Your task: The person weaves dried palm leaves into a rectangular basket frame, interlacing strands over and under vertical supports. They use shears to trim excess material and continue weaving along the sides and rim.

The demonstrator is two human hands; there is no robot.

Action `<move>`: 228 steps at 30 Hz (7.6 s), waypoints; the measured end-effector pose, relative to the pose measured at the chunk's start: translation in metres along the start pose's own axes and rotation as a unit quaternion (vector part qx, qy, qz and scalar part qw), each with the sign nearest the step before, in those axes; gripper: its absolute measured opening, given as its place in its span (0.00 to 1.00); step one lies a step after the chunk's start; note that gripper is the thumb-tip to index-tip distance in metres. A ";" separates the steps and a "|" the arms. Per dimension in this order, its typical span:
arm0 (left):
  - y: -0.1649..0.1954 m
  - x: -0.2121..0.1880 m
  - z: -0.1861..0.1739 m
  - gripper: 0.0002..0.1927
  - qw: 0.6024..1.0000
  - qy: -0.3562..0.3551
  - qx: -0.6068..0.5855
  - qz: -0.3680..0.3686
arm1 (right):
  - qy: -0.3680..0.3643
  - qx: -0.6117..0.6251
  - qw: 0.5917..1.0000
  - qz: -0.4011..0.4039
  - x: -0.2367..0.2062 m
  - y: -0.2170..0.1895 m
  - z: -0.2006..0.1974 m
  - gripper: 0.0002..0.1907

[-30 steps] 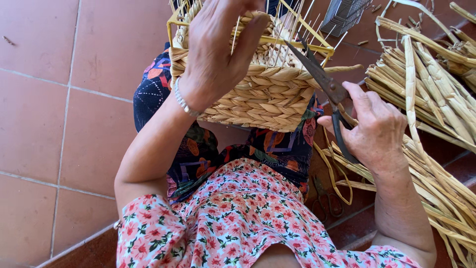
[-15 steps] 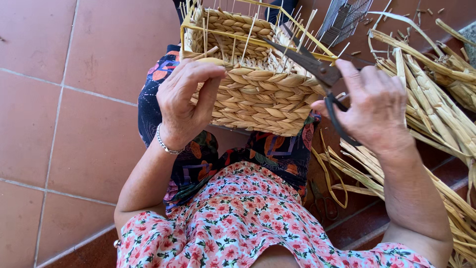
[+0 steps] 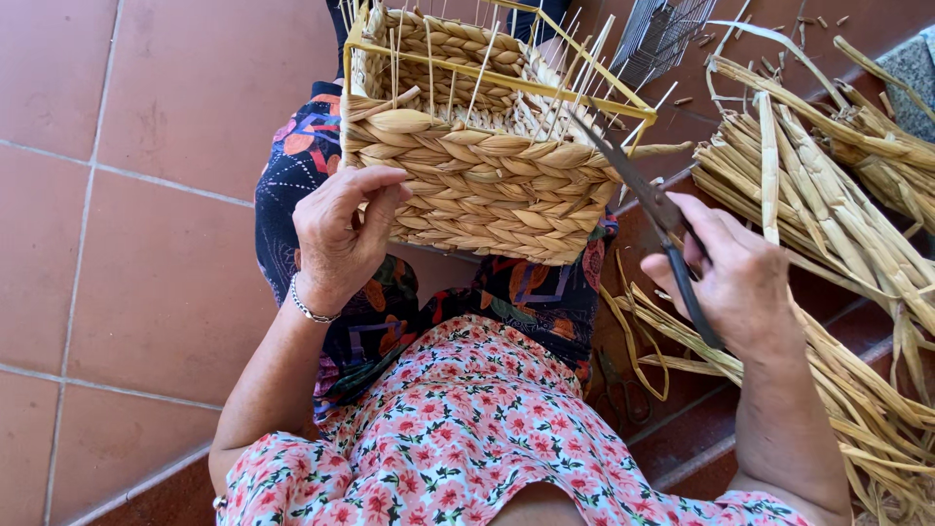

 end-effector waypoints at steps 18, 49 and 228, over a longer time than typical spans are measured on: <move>-0.009 -0.010 0.002 0.06 1.000 -0.002 -0.005 -0.024 | 0.036 -0.242 0.960 -0.133 0.063 -0.018 0.025 0.47; -0.029 -0.017 0.005 0.06 0.999 0.000 -0.004 -0.032 | 0.020 0.012 0.996 -0.085 0.012 0.006 0.019 0.40; -0.080 0.059 -0.070 0.04 0.991 0.052 -0.107 -0.055 | 0.060 -0.243 0.908 -0.336 0.100 -0.164 0.050 0.44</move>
Point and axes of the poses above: each hand's wrist, its own x-axis towards the middle knuckle, its own z-axis out of the palm, y = z × x, the point moved 8 cm from there along x, towards the middle knuckle, and after that the axes turned 3 degrees about x, right-handed, at the moved point
